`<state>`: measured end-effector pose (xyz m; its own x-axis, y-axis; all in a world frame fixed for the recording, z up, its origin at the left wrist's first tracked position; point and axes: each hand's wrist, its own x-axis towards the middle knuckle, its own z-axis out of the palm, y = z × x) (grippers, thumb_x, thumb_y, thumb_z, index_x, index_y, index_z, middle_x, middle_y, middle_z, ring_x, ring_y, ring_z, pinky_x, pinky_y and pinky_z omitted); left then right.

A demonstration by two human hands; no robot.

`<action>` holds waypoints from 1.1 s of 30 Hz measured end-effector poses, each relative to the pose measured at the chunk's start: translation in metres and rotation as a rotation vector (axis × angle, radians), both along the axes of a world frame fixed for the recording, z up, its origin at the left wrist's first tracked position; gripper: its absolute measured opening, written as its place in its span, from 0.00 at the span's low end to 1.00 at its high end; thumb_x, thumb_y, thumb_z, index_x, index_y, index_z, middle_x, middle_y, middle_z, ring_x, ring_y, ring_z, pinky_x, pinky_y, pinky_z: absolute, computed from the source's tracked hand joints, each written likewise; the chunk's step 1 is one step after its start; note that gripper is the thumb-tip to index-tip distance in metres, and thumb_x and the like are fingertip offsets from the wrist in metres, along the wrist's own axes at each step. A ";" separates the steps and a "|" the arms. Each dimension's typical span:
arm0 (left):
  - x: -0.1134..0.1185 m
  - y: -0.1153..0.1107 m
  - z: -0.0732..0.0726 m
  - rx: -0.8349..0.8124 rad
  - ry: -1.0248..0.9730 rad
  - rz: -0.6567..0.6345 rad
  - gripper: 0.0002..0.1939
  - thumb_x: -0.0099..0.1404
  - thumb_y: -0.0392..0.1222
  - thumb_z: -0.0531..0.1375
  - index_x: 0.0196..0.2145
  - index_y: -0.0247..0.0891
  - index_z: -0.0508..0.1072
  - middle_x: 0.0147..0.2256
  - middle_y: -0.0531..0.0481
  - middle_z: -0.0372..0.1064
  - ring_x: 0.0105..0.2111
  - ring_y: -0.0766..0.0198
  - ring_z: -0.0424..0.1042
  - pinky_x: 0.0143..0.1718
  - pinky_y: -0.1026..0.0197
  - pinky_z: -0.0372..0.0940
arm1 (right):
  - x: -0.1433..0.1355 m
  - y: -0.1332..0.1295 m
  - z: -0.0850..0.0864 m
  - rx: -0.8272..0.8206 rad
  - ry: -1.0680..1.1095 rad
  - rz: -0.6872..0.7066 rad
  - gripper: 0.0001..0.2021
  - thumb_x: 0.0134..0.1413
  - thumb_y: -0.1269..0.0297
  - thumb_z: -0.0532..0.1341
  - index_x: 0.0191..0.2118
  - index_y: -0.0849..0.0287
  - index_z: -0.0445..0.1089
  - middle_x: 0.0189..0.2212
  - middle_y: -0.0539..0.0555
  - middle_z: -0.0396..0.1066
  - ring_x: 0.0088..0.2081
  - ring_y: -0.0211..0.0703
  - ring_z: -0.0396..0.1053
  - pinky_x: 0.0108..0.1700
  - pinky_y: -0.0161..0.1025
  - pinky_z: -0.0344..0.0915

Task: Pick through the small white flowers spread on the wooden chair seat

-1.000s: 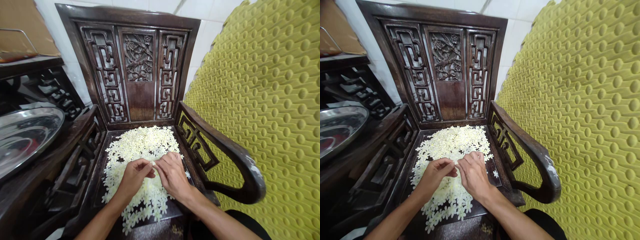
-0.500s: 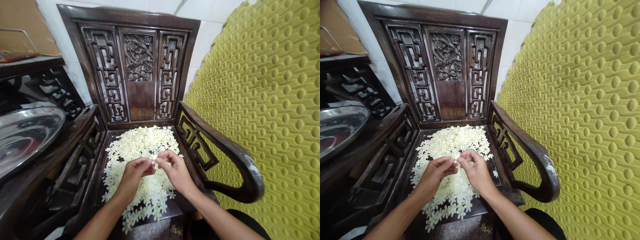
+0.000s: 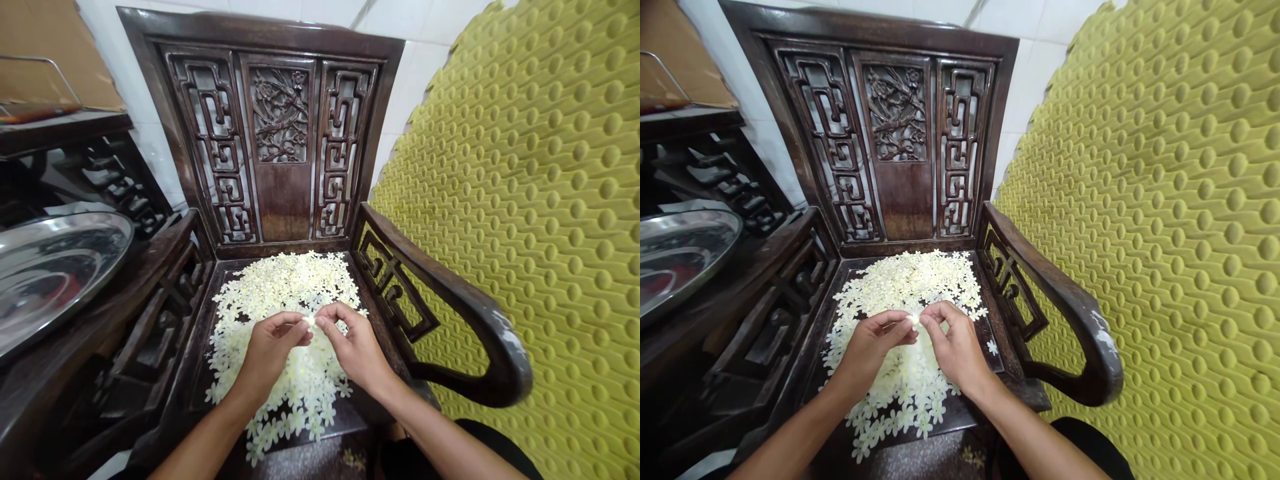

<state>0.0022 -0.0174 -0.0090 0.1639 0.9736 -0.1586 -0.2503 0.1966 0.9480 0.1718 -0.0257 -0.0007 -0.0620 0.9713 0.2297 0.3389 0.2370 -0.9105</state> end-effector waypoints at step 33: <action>0.005 -0.005 -0.002 0.176 0.121 0.109 0.06 0.55 0.41 0.70 0.30 0.38 0.83 0.35 0.48 0.81 0.38 0.58 0.76 0.44 0.59 0.72 | -0.010 0.001 -0.008 -0.137 0.293 0.001 0.12 0.55 0.55 0.67 0.32 0.59 0.76 0.29 0.51 0.72 0.34 0.42 0.67 0.40 0.39 0.63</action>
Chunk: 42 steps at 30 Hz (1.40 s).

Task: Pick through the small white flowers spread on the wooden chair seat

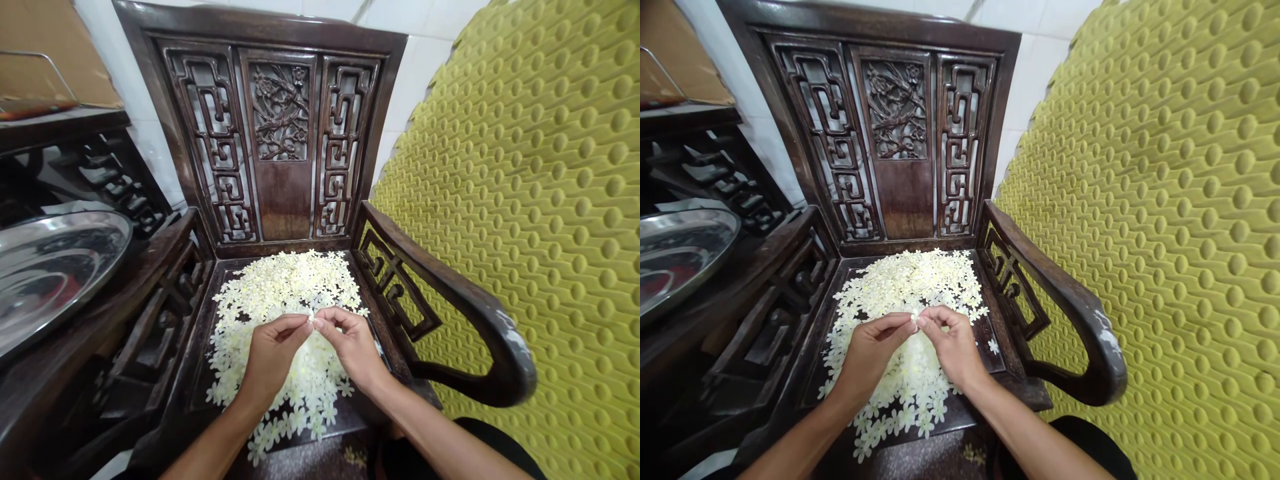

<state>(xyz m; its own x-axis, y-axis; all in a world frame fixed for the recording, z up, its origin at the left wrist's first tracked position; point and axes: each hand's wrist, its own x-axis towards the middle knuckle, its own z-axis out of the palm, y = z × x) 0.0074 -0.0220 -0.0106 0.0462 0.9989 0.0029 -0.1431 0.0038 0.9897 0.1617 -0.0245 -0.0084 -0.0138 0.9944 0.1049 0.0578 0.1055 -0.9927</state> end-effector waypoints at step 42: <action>-0.014 -0.001 0.000 0.528 0.608 -0.045 0.06 0.72 0.38 0.54 0.44 0.41 0.69 0.39 0.50 0.74 0.39 0.61 0.74 0.43 0.60 0.66 | 0.014 -0.006 0.013 0.439 -0.828 0.216 0.03 0.68 0.65 0.55 0.42 0.57 0.64 0.35 0.53 0.71 0.40 0.47 0.69 0.50 0.46 0.57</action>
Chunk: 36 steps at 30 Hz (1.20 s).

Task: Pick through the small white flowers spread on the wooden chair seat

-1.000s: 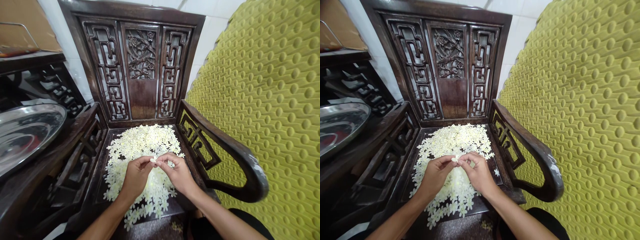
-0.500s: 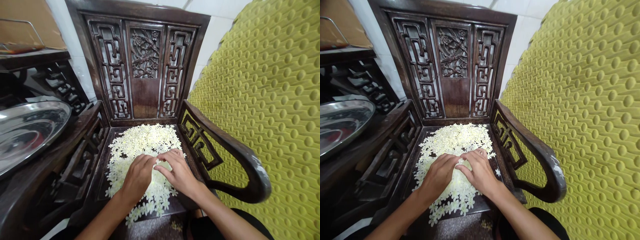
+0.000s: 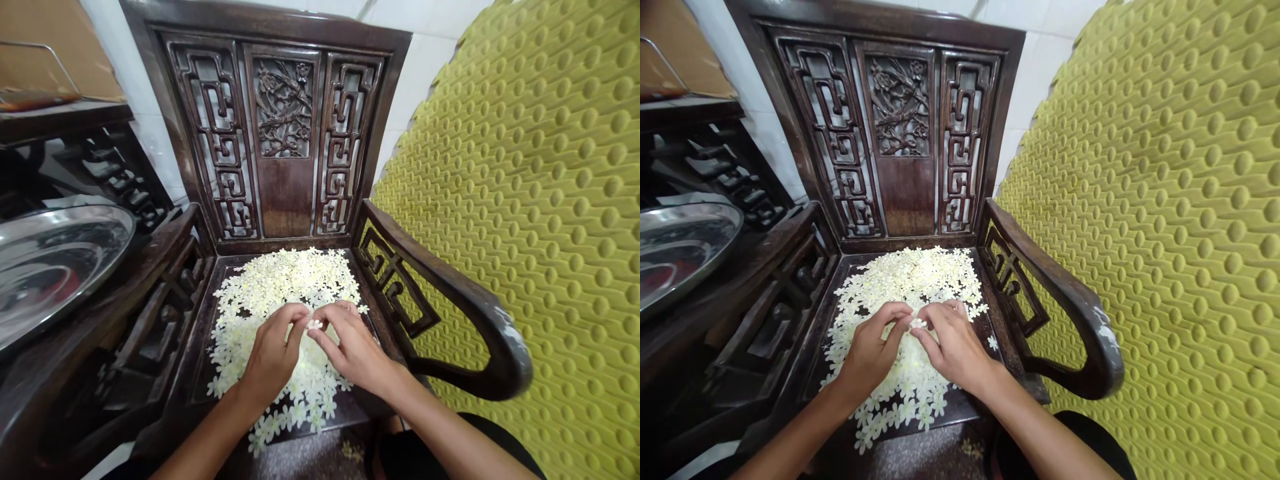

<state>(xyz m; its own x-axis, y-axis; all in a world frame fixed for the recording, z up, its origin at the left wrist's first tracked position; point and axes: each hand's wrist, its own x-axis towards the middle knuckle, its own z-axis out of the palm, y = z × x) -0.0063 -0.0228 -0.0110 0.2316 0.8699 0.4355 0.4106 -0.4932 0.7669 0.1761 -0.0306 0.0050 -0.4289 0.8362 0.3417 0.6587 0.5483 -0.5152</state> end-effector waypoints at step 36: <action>0.012 -0.001 0.004 -0.430 -0.498 -0.108 0.06 0.62 0.41 0.65 0.36 0.37 0.79 0.34 0.49 0.77 0.37 0.60 0.75 0.43 0.59 0.70 | 0.003 0.002 -0.003 0.030 -0.054 -0.006 0.14 0.72 0.65 0.46 0.35 0.59 0.63 0.28 0.51 0.64 0.32 0.41 0.62 0.45 0.42 0.55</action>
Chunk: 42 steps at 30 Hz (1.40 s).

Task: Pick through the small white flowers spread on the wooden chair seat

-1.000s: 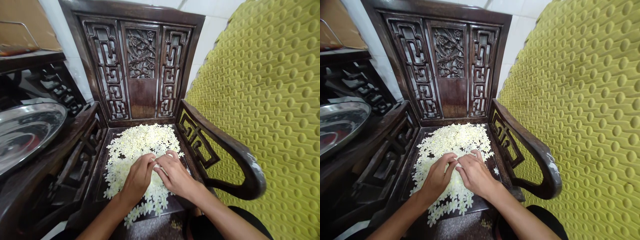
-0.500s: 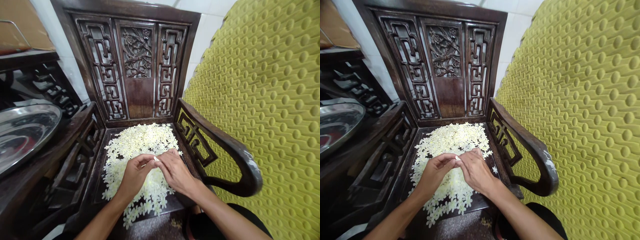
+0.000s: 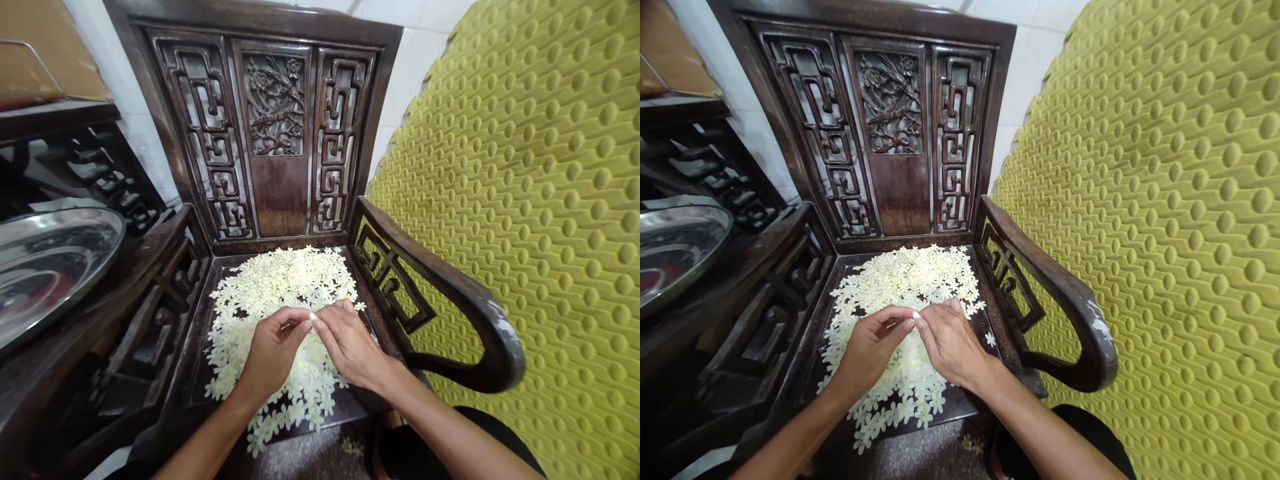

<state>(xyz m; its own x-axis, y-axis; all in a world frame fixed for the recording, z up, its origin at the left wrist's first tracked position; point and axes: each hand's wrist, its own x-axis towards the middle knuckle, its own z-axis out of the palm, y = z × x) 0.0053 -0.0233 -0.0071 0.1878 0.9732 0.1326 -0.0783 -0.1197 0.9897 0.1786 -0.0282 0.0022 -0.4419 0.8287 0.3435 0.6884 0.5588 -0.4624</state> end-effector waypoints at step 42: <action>0.009 -0.010 0.005 -0.410 -0.293 -0.080 0.11 0.54 0.42 0.72 0.33 0.36 0.77 0.33 0.49 0.77 0.36 0.62 0.75 0.46 0.56 0.71 | -0.010 0.000 -0.007 -0.021 0.164 -0.120 0.21 0.74 0.61 0.42 0.26 0.56 0.55 0.21 0.46 0.56 0.25 0.38 0.59 0.38 0.39 0.53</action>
<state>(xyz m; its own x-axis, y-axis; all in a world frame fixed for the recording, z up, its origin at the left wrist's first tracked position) 0.0145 -0.0330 -0.0017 0.2761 0.9403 -0.1991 -0.3522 0.2918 0.8893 0.1689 -0.0285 -0.0052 -0.2786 0.8797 0.3853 0.6641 0.4663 -0.5845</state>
